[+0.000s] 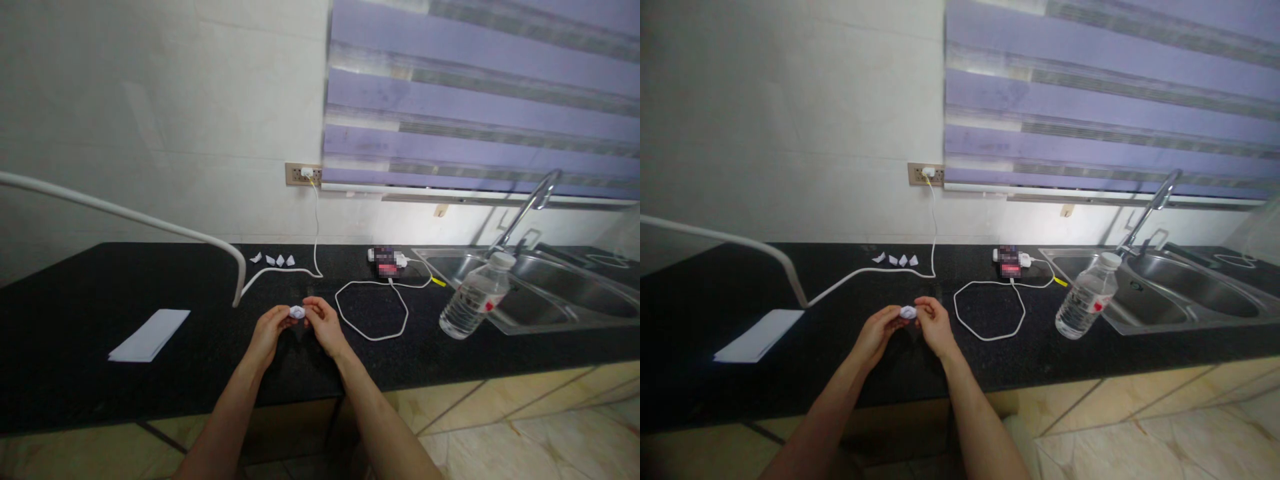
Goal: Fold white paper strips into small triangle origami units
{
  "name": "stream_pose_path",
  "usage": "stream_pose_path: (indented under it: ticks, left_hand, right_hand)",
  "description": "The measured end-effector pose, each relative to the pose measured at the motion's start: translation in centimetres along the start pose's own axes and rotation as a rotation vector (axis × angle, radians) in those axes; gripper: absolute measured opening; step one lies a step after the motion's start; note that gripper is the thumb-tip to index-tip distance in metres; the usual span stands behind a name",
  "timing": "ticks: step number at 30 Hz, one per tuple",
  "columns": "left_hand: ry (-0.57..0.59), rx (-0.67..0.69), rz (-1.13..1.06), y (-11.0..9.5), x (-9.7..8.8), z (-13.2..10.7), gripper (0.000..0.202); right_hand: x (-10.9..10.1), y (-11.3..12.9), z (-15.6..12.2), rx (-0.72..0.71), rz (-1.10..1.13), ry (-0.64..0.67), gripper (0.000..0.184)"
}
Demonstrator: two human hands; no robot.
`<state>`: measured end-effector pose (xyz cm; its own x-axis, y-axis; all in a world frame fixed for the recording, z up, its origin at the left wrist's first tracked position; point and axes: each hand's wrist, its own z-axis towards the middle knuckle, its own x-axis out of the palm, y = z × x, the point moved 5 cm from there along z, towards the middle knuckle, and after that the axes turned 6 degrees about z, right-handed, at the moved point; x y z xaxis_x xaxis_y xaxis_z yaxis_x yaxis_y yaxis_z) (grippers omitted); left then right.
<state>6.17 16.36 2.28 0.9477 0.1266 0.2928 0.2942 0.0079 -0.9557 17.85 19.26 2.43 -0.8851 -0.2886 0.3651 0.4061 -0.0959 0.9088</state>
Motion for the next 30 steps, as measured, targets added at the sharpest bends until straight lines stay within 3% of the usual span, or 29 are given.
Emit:
stream_pose_path:
  ticks: [4, 10, 22, 30]
  left_hand:
    - [0.043, -0.037, -0.066, -0.01, 0.24, -0.10, 0.014]
    - [0.016, -0.068, -0.079, 0.12, 0.07, -0.17, 0.014]
    - [0.015, -0.068, -0.072, 0.32, -0.01, -0.01, 0.016]
    - [0.015, -0.042, -0.062, 0.02, 0.30, -0.38, 0.020]
  right_hand:
    - [-0.03, -0.01, 0.02, 0.003, 0.028, 0.005, 0.017]
    - [0.10, 0.18, -0.07, 0.021, 0.030, 0.000, 0.015]
    - [0.21, 0.50, -0.19, 0.014, -0.034, 0.017, 0.012]
    - [0.28, 0.50, -0.14, 0.026, 0.018, 0.002, 0.020]
